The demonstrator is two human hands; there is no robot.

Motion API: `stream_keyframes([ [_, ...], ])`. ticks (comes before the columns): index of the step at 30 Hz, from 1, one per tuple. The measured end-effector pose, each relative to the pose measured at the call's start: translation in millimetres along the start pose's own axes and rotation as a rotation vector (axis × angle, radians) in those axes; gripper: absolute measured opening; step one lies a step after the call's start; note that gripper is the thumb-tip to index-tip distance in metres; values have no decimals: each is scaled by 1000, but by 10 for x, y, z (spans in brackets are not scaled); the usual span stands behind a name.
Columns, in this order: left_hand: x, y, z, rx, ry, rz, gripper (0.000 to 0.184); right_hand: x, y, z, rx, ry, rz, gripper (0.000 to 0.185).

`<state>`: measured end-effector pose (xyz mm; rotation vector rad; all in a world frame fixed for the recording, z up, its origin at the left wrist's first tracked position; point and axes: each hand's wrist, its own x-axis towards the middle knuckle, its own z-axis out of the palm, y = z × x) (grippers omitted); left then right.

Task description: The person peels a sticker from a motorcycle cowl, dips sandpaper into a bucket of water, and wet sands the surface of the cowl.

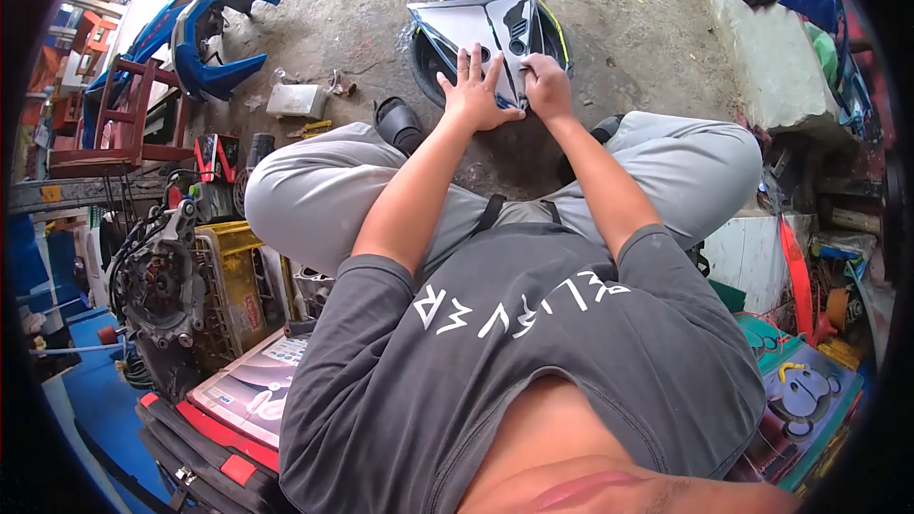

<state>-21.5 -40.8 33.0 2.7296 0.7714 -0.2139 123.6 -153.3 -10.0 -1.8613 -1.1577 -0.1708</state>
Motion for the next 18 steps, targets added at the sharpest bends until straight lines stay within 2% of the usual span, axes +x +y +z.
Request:
stream_keyframes([
  [2,7,20,2,-2,-10,1,133,33,19,1,-10,-9,89,17],
  [8,-18,-10,-30,-3,-19,3,132,-159,-124,-70,-6,-59,-83,19],
  [13,-6,-6,20,6,-3,2,132,113,-3,24,-1,-25,-79,18],
  [18,-39,9,-37,-11,-16,-12,131,157,-26,-10,-34,-84,-39,18],
])
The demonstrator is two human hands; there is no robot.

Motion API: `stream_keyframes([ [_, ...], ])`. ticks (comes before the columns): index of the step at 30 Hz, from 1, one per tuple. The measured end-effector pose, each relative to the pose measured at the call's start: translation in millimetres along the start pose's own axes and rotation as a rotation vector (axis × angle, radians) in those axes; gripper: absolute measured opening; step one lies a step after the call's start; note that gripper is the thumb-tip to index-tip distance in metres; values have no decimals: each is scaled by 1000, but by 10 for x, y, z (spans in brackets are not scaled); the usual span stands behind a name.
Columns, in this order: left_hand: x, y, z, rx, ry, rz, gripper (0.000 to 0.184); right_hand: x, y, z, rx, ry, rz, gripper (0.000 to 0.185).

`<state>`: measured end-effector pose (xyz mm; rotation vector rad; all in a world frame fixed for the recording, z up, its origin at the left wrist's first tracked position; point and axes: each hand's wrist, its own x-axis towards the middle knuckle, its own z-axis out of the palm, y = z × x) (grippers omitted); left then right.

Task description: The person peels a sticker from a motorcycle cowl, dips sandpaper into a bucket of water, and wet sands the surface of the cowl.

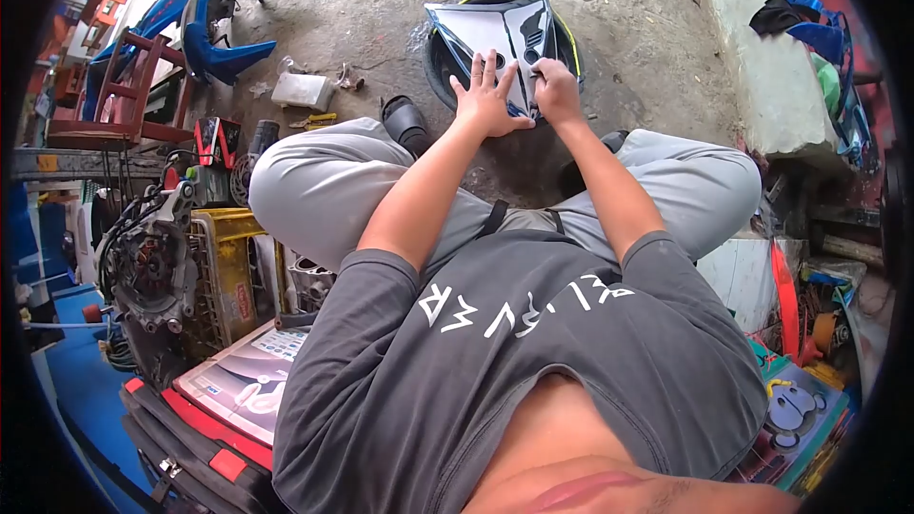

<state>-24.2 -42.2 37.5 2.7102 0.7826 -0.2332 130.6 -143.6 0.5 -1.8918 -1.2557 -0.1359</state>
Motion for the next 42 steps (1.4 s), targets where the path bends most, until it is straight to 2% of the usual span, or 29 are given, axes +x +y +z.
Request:
stream_keyframes([
  [5,-5,-7,23,-16,20,4,129,-206,-92,-64,9,-31,-23,16],
  [12,-1,1,19,7,6,-3,131,187,50,33,-40,-13,30,16],
  [18,-15,-8,28,-3,31,9,129,-362,-89,-101,-2,-2,28,19],
  [22,-2,-14,41,-3,44,9,130,-78,102,58,-27,61,-4,19],
  [26,-56,-12,22,-15,64,26,128,94,47,-8,-27,-20,38,17],
  [32,-30,-20,85,-18,90,28,129,-380,-77,-87,-50,13,21,20],
  [34,-13,-23,102,10,94,22,130,-188,-2,-13,-27,57,13,18],
  [38,-30,-44,68,-30,98,18,129,159,119,48,-55,7,33,16],
  [42,-23,-42,132,-27,105,27,128,-2,88,-14,-13,4,48,15],
])
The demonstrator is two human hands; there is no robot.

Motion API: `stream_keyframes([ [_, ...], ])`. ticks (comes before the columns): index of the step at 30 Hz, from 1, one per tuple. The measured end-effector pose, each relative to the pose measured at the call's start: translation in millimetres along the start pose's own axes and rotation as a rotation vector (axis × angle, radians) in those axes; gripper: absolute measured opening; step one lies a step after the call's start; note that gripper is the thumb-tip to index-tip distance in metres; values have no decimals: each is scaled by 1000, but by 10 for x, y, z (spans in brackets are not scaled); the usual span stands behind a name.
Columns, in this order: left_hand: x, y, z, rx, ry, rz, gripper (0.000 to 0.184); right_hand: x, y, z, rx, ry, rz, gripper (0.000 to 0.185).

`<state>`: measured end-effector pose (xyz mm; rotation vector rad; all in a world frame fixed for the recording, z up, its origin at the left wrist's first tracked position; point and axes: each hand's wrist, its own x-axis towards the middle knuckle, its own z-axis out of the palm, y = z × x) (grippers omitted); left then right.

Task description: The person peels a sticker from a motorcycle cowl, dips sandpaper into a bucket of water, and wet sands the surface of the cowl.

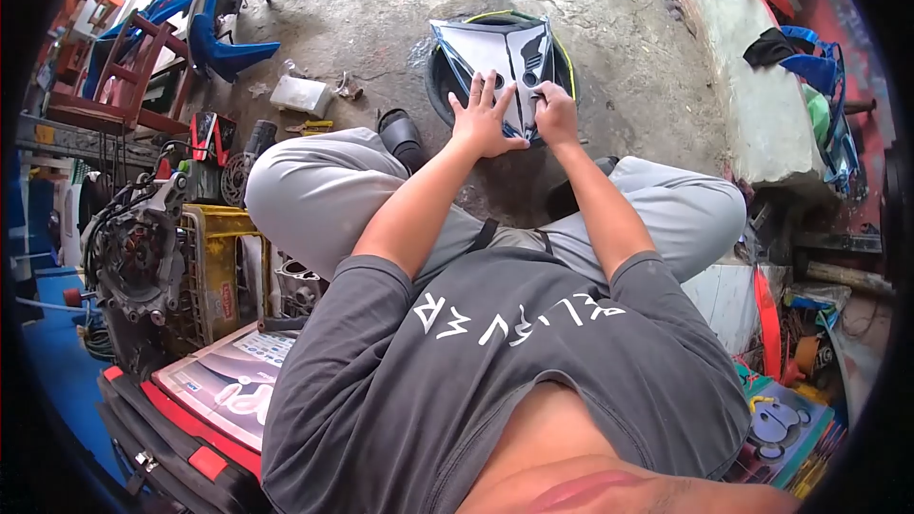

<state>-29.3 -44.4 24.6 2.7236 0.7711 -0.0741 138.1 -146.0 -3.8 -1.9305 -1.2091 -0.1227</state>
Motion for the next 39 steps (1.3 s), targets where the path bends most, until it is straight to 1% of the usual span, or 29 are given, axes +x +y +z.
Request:
stream_keyframes([
  [4,-29,6,-49,3,-8,7,127,-299,-106,-73,-10,-43,16,15],
  [8,-4,-9,-68,15,-3,12,128,-50,-71,20,-5,30,4,14],
  [9,-19,-1,-58,12,-6,10,128,39,-57,74,24,64,55,14],
  [13,0,-22,-89,3,-1,1,128,47,-84,55,56,24,194,15],
  [16,-19,-14,-54,3,-20,3,128,-278,-203,-53,-39,-26,82,16],
  [17,-9,-16,-51,4,-18,1,128,-308,-264,-88,-43,-35,84,17],
  [20,-2,-21,-54,2,-10,7,127,-159,-134,11,-34,32,4,18],
  [24,-38,9,-98,-14,-32,-8,127,235,-36,116,-33,19,74,13],
  [25,-31,8,-89,-12,-31,-8,127,253,-33,104,-18,14,63,13],
  [29,-14,3,-102,-10,-22,-2,126,-44,-160,15,-23,13,99,15],
  [30,-22,6,-103,-12,-25,-3,125,-164,-184,3,-32,25,57,14],
  [32,-15,-2,-74,-12,-20,-3,125,-317,-244,-45,-48,19,45,15],
  [35,-44,17,-71,-9,0,5,125,-224,-165,-86,66,-29,111,16],
  [38,-27,-8,-71,1,20,7,125,16,-9,-66,30,-44,75,16],
  [39,-20,-9,-41,3,20,11,125,77,34,-31,67,-27,84,17],
])
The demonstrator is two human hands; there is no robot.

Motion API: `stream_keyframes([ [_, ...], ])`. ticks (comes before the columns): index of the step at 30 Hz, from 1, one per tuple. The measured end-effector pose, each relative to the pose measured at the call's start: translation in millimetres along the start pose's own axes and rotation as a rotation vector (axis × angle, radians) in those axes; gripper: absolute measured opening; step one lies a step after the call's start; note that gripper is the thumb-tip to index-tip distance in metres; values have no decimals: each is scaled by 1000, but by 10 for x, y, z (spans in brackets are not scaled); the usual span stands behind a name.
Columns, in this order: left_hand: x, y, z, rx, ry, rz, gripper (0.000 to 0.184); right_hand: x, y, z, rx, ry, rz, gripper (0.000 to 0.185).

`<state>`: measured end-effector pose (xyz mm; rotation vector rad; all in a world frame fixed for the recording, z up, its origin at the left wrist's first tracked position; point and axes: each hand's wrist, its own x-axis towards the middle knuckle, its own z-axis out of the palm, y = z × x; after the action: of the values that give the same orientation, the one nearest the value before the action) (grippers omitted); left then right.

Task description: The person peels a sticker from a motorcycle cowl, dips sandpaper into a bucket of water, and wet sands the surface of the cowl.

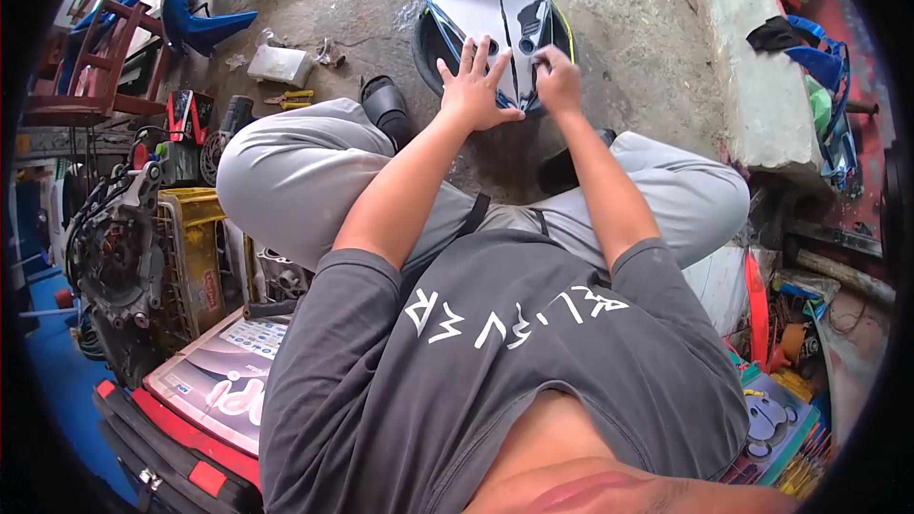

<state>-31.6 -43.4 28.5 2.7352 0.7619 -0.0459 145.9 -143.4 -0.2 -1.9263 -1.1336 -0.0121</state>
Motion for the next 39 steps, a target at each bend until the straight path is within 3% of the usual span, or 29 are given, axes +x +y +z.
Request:
stream_keyframes([
  [11,-18,-51,150,-37,173,57,123,-169,-167,68,-57,41,-70,16],
  [15,-51,-16,106,-6,175,30,125,-24,-32,74,-36,52,2,14],
  [20,-55,-51,142,-10,177,47,128,-120,-133,126,-67,75,-120,15],
  [23,-30,-89,148,-75,250,12,129,49,-97,116,93,97,172,16],
  [25,69,-148,-3,-54,269,-19,127,427,-24,-33,63,91,247,15],
  [29,652,-567,-588,279,302,137,115,1484,4,-564,-64,98,15,21],
  [33,1140,-721,-1394,716,-2,266,101,2166,-288,-1161,-186,-109,-304,15],
  [34,1196,-735,-1560,711,2,305,96,2255,-285,-1239,-170,-184,-392,14],
  [37,1429,-914,-1675,655,55,439,96,2271,-334,-1463,-275,-362,-405,14],
  [39,1515,-848,-1635,621,-21,528,96,2227,-83,-1435,-157,-451,-379,17],
])
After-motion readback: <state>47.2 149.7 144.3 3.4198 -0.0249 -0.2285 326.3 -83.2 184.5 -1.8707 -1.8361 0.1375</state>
